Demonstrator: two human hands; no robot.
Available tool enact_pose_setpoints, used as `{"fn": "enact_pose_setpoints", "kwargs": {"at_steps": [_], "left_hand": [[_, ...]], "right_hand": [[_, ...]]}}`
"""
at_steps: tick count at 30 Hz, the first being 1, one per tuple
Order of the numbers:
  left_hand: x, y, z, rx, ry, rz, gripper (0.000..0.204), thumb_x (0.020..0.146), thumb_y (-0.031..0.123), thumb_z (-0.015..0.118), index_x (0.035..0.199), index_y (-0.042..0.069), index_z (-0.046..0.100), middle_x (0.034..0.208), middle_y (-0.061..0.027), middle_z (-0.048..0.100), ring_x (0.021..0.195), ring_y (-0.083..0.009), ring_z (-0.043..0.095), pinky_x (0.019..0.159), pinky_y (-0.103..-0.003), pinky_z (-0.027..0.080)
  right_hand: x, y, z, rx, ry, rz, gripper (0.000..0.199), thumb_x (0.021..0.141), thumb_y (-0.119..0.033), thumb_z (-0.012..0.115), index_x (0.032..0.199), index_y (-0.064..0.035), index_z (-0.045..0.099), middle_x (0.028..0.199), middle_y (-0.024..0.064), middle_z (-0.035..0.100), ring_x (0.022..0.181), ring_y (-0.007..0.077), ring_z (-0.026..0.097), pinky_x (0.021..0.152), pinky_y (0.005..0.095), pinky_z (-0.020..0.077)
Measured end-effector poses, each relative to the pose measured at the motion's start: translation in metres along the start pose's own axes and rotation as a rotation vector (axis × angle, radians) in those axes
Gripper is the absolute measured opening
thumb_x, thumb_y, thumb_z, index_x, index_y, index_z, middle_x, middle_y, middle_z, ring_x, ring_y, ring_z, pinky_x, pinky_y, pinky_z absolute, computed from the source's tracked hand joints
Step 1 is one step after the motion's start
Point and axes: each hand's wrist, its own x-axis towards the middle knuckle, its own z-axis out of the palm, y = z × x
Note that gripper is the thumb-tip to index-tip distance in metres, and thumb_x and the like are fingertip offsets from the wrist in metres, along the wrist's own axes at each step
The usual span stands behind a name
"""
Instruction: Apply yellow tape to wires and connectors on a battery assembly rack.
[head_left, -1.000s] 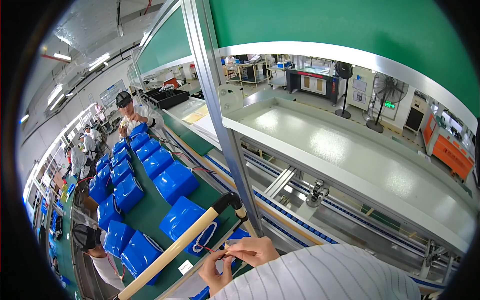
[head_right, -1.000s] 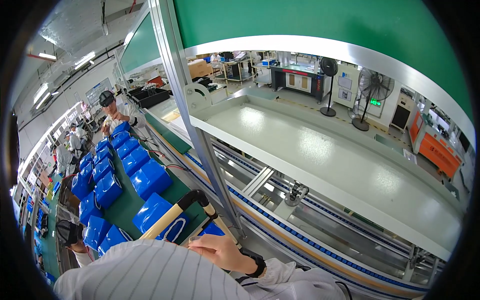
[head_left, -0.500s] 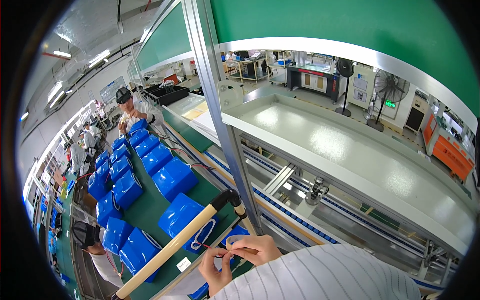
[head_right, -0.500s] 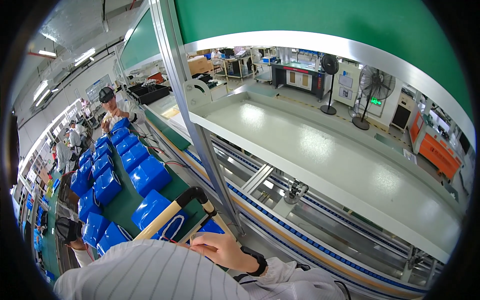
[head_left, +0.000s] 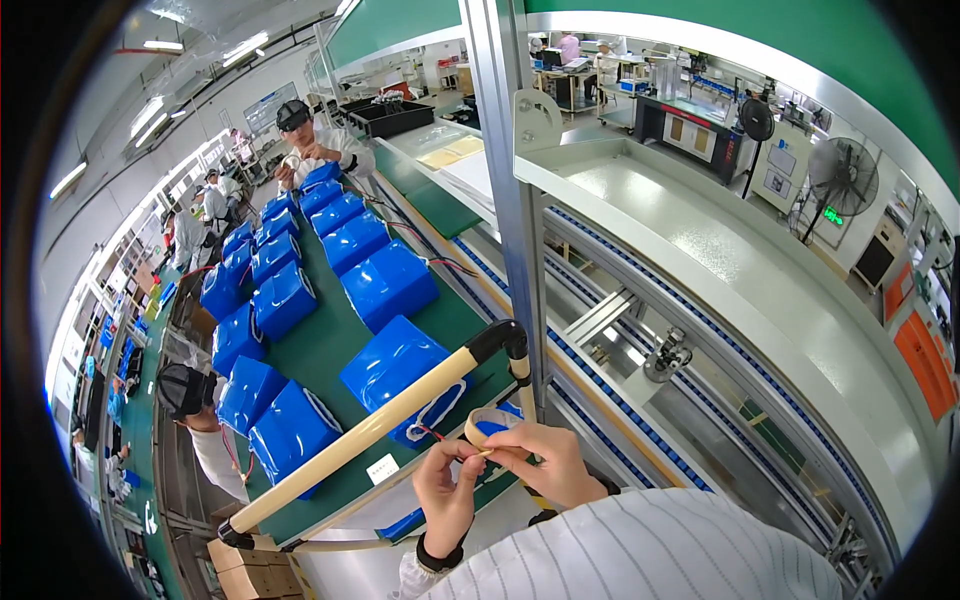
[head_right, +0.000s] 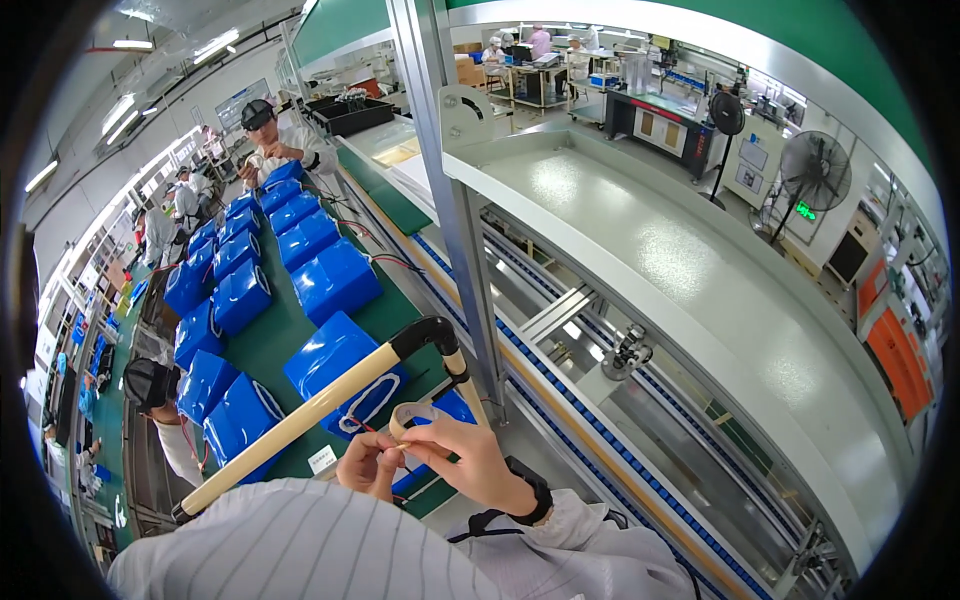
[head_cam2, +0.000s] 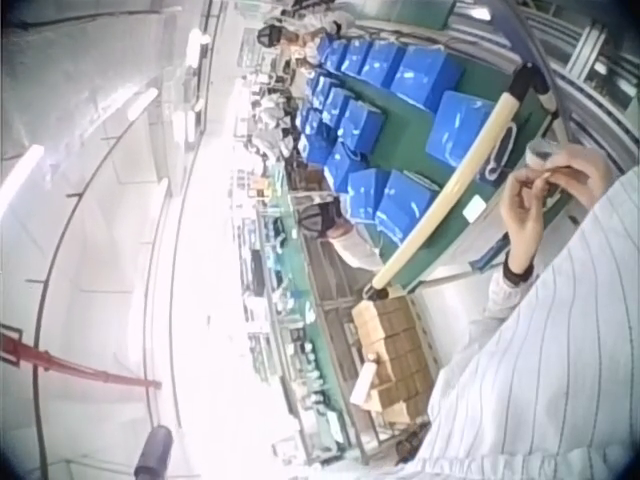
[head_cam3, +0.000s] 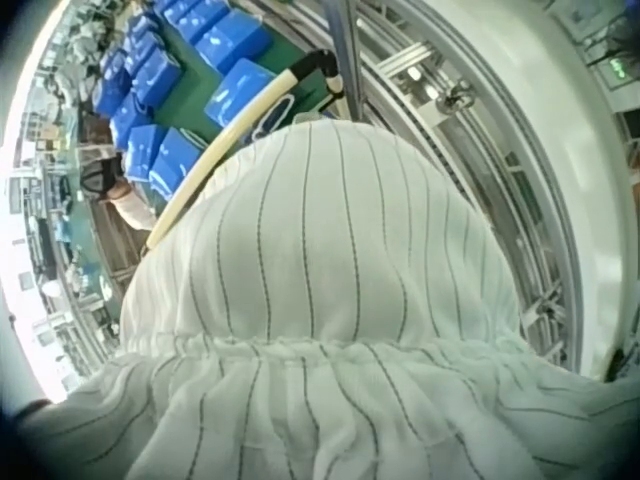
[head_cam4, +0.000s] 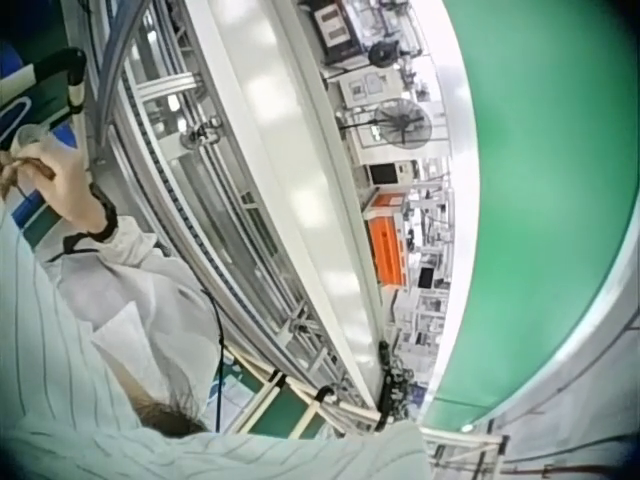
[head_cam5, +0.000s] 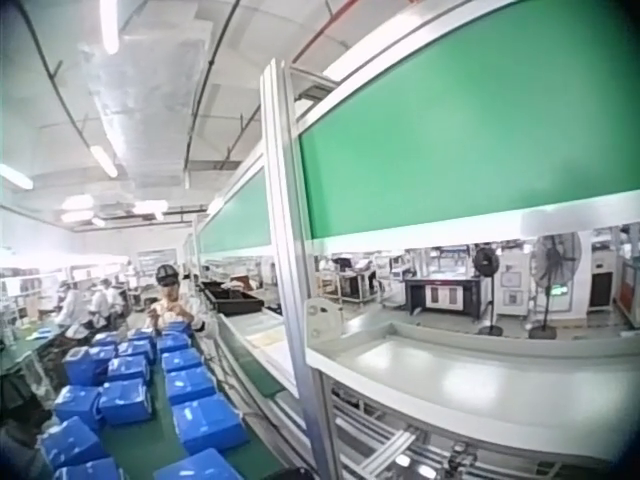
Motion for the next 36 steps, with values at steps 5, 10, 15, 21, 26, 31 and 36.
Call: {"fn": "enact_pose_setpoints", "kwargs": {"at_steps": [5, 10, 15, 21, 26, 31, 36], "left_hand": [[0.0, -0.009, -0.003, 0.112, 0.021, 0.098, 0.011, 0.091, 0.004, 0.069, 0.089, -0.003, 0.061, 0.078, -0.0065, 0.064, 0.07, -0.012, 0.059, 0.067, -0.025, 0.048], [0.006, -0.023, -0.002, 0.337, 0.084, 0.135, 0.009, 0.086, -0.001, 0.07, 0.087, -0.001, 0.061, 0.074, -0.0094, 0.065, 0.064, -0.0156, 0.06, 0.062, -0.027, 0.048], [0.003, -0.018, 0.006, 0.46, 0.131, 0.315, 0.011, 0.083, -0.007, 0.069, 0.085, 0.0, 0.061, 0.073, -0.012, 0.063, 0.063, -0.0226, 0.062, 0.059, -0.029, 0.048], [0.005, -0.006, 0.007, 0.56, 0.085, 0.453, 0.011, 0.083, -0.009, 0.066, 0.085, 0.0, 0.06, 0.072, -0.0122, 0.061, 0.061, -0.0235, 0.062, 0.057, -0.029, 0.047], [0.003, -0.01, 0.005, 0.33, 0.039, 0.248, 0.008, 0.086, -0.007, 0.065, 0.088, 0.0, 0.061, 0.078, -0.0122, 0.066, 0.066, -0.0198, 0.066, 0.061, -0.028, 0.049], [0.007, -0.009, -0.002, 0.382, 0.037, 0.368, 0.011, 0.085, -0.008, 0.068, 0.092, -0.001, 0.063, 0.084, -0.0119, 0.068, 0.067, -0.0191, 0.065, 0.064, -0.027, 0.05], [0.005, -0.009, -0.001, 0.267, 0.026, 0.312, 0.013, 0.085, -0.011, 0.067, 0.093, -0.002, 0.063, 0.084, -0.0115, 0.068, 0.066, -0.0163, 0.065, 0.061, -0.025, 0.05]], "right_hand": [[0.002, 0.007, 0.003, -0.272, 0.104, -0.202, 0.022, 0.077, 0.0, 0.08, 0.097, -0.0054, 0.073, 0.086, 0.0099, 0.072, 0.075, 0.0254, 0.071, 0.066, 0.0309, 0.0543], [0.006, 0.016, 0.005, -0.203, 0.098, -0.277, 0.021, 0.08, -0.004, 0.078, 0.099, -0.0085, 0.073, 0.086, 0.0079, 0.069, 0.074, 0.0265, 0.066, 0.062, 0.0331, 0.0494], [0.003, 0.012, 0.008, -0.172, 0.14, -0.233, 0.021, 0.08, -0.003, 0.077, 0.1, -0.0079, 0.072, 0.086, 0.0089, 0.071, 0.073, 0.0254, 0.068, 0.063, 0.0314, 0.0513], [0.005, 0.001, 0.007, -0.182, 0.119, -0.193, 0.022, 0.08, -0.002, 0.077, 0.1, -0.0082, 0.072, 0.086, 0.0083, 0.071, 0.073, 0.0253, 0.068, 0.063, 0.0313, 0.0515], [0.01, -0.006, 0.006, -0.26, 0.135, -0.176, 0.018, 0.073, 0.001, 0.08, 0.088, -0.0053, 0.074, 0.082, 0.0082, 0.072, 0.07, 0.0266, 0.067, 0.062, 0.0331, 0.0516], [0.008, -0.01, 0.006, -0.004, 0.105, 0.007, 0.033, 0.082, -0.001, 0.077, 0.113, -0.0022, 0.067, 0.095, 0.0105, 0.073, 0.077, 0.0187, 0.069, 0.071, 0.0311, 0.0533], [0.005, 0.001, 0.0, 0.174, -0.108, 0.197, 0.057, 0.089, -0.001, 0.07, 0.14, -0.0063, 0.047, 0.1, 0.0095, 0.07, 0.088, 0.0162, 0.069, 0.084, 0.0285, 0.0523]]}}
